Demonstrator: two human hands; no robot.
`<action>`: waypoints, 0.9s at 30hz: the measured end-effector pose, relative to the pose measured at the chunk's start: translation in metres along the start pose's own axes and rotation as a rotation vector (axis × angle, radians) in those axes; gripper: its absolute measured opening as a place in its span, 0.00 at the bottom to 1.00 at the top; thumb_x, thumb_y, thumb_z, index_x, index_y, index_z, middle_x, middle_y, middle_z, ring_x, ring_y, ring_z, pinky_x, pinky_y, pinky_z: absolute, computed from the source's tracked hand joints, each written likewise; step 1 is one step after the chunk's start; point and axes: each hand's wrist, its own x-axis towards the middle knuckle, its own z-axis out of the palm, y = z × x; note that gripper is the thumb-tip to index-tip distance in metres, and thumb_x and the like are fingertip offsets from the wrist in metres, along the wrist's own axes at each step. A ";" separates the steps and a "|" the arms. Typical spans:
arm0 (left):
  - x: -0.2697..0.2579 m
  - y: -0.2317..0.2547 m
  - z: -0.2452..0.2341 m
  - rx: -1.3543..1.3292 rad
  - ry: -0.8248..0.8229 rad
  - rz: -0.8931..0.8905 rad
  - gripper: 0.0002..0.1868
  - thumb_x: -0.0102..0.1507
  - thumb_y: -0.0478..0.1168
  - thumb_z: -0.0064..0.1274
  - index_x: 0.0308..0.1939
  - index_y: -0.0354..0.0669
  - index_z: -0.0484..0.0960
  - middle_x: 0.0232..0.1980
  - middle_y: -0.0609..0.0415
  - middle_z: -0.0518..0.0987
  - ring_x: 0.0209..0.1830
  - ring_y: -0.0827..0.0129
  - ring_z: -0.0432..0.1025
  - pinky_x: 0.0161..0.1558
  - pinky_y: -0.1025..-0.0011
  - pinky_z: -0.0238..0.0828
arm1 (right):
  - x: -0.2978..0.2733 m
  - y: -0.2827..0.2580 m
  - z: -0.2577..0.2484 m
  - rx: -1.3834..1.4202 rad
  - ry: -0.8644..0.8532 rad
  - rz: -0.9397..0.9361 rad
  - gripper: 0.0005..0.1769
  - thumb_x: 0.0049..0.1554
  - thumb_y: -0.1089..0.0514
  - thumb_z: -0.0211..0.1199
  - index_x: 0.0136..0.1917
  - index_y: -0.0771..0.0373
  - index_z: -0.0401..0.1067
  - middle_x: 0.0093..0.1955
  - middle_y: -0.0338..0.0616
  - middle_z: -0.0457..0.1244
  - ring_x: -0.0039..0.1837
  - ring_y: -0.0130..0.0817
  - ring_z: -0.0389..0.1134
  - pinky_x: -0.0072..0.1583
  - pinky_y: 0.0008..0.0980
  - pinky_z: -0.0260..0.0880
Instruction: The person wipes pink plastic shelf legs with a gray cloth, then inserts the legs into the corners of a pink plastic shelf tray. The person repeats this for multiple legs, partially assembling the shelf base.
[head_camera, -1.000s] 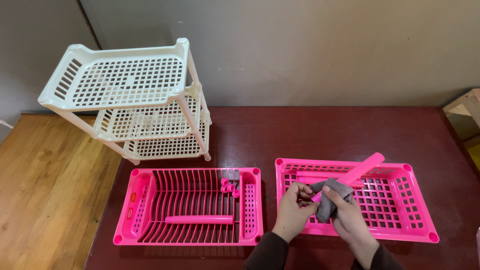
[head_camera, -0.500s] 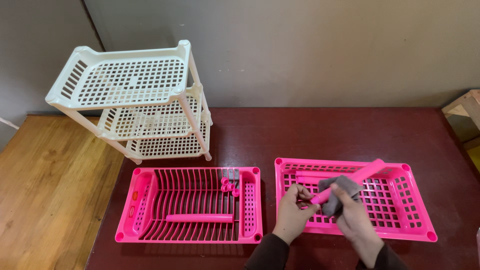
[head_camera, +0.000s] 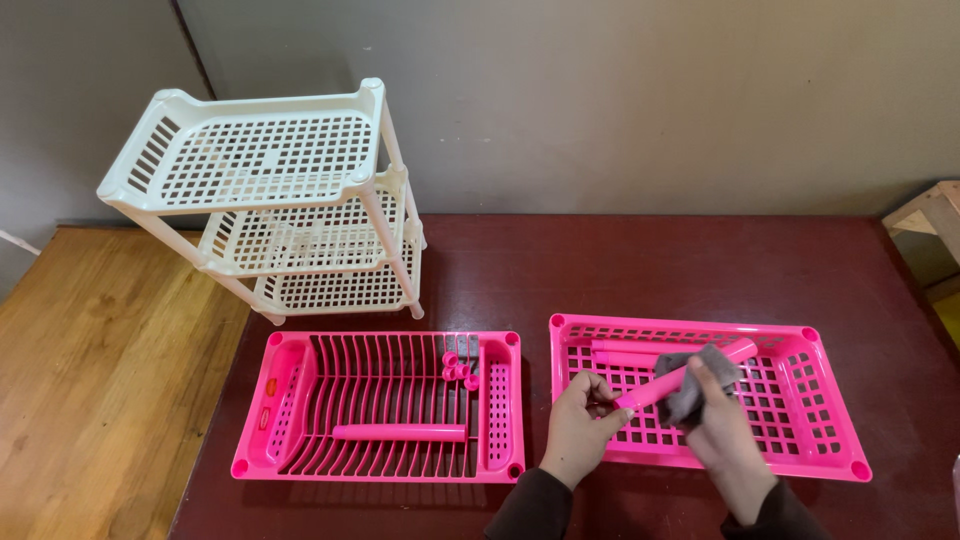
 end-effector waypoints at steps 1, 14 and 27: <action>0.001 -0.001 0.003 -0.011 -0.006 0.027 0.17 0.58 0.25 0.62 0.40 0.42 0.69 0.41 0.59 0.73 0.39 0.79 0.69 0.43 0.79 0.74 | -0.012 0.016 0.007 -0.034 -0.054 0.032 0.17 0.62 0.49 0.60 0.60 0.59 0.69 0.41 0.41 0.63 0.36 0.34 0.63 0.39 0.37 0.67; -0.004 0.015 -0.003 0.012 -0.026 -0.028 0.16 0.59 0.25 0.61 0.39 0.42 0.68 0.43 0.58 0.72 0.39 0.79 0.70 0.41 0.77 0.75 | 0.020 -0.029 -0.009 -0.033 0.253 -0.011 0.15 0.65 0.48 0.59 0.60 0.57 0.68 0.50 0.37 0.66 0.47 0.28 0.69 0.45 0.32 0.73; -0.005 0.016 -0.015 0.032 0.002 0.063 0.16 0.56 0.22 0.59 0.37 0.40 0.68 0.42 0.57 0.74 0.49 0.79 0.75 0.46 0.76 0.78 | -0.003 0.018 0.016 -0.071 0.035 0.008 0.15 0.63 0.51 0.59 0.58 0.61 0.69 0.49 0.45 0.68 0.44 0.35 0.67 0.44 0.37 0.71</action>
